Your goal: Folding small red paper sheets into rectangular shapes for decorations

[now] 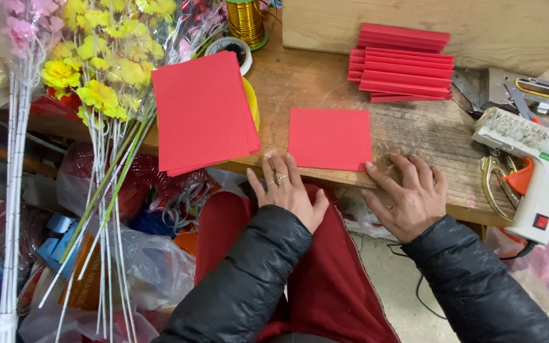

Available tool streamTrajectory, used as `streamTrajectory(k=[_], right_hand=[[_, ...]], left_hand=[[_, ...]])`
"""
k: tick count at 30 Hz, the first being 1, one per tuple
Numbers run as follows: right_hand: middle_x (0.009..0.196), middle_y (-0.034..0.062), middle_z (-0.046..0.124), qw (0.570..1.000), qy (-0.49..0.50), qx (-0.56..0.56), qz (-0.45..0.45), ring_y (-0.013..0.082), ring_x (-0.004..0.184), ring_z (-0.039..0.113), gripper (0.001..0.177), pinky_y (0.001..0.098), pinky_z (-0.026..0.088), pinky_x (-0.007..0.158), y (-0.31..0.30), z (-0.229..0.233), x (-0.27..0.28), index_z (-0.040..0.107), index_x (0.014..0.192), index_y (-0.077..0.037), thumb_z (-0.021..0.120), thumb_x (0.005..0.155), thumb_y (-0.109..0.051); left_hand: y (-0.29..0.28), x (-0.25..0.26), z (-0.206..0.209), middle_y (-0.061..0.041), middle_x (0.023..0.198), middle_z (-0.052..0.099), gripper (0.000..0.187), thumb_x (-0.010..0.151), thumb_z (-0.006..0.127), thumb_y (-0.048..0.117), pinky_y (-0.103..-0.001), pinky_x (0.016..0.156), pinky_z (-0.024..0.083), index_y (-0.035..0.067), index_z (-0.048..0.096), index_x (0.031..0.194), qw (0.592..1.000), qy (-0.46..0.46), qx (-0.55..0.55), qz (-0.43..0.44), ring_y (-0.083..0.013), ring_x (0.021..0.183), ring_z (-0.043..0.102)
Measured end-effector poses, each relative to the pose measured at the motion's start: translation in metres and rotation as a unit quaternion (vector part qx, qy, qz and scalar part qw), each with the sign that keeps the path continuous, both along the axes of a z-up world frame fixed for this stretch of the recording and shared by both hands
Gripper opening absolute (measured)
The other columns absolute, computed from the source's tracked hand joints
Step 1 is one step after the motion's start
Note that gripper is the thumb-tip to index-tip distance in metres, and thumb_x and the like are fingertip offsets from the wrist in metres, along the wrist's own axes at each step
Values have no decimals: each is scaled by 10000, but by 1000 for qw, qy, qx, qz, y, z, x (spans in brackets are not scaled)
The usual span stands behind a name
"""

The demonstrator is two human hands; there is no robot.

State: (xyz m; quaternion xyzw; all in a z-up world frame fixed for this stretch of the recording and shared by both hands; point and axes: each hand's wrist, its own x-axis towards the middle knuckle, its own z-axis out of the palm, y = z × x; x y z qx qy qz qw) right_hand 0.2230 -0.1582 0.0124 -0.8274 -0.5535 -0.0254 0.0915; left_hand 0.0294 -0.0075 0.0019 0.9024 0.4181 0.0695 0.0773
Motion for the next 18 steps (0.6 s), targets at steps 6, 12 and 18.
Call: streamTrajectory(k=[6,12,18], right_hand=[[1555,46,373,999,7,36,5,425,1537,277,642,671,227,1188,-1,-5,2,398,1604,-511,517,985,-633],[1401,85,571,952,178,226,-110,287,1289,537,703,447,425,1034,-17,9,-56,584,1509,-240,751,862,-460],[978,118,737,559,738,255,-277,210,760,653,301,335,505,622,14,-8,-87,708,1144,-31,680,981,-283]], left_hand=[[4,-7,8,-309,1628,289,953,925,491,561,-820,1176,-33,-79,277,1599,1000,27,14,-2,-532,1527,165],[-22,-15,-1,-292,1581,386,923,849,608,566,-803,1173,60,-49,434,1514,992,-91,79,-20,-529,1529,214],[-66,-23,24,-243,1527,459,680,741,743,391,-797,1124,220,108,661,1354,964,-207,21,-164,-537,1467,317]])
